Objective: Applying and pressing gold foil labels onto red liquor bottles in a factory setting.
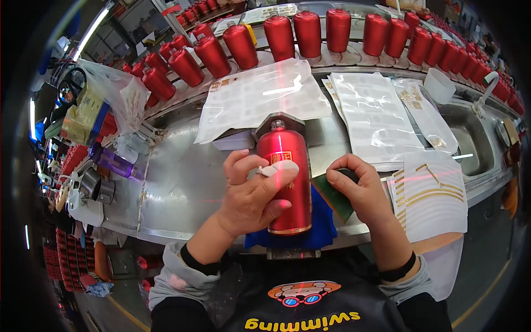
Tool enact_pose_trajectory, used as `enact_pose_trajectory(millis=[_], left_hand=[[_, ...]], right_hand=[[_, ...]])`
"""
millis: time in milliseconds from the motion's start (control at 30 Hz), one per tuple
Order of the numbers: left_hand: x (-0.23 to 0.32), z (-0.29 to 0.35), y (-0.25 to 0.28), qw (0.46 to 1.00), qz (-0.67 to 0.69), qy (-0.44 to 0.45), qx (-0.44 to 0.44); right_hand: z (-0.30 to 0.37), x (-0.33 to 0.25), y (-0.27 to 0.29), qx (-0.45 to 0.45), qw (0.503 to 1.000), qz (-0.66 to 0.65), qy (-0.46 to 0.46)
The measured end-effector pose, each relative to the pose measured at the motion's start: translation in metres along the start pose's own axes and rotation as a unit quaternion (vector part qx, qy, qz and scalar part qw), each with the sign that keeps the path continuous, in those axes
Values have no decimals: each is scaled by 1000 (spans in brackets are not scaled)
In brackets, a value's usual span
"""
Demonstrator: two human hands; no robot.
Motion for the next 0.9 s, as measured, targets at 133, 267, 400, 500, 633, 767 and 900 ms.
enact_pose_trajectory(millis=[133,267,400,500,633,767,900], left_hand=[[0,-2,-5,996,-23,-82,-33],[-12,-16,-6,995,-35,-88,-40],[13,4,-7,993,8,-109,-43],[8,7,-5,995,24,-92,-26],[-14,14,3,993,88,42,59],[-10,38,1,980,94,106,141],[-1,39,0,983,89,88,132]], right_hand=[[0,-3,0,1,1000,12,10],[2,-3,0,8,1000,14,6],[7,2,9,18,1000,-8,8],[6,4,11,19,1000,-23,-3],[8,-6,4,15,999,28,31],[2,-8,-10,-1,996,81,44],[-1,-13,-21,-10,994,107,29]])
Point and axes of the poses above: each hand's wrist, its own z-axis away from the middle knuckle, its own y-axis out of the back of the hand, x = y × z, the point moved 7 cm from there along -z, towards the middle knuckle, and after that the axes turned 13 degrees about -y, right-handed, at the moved point
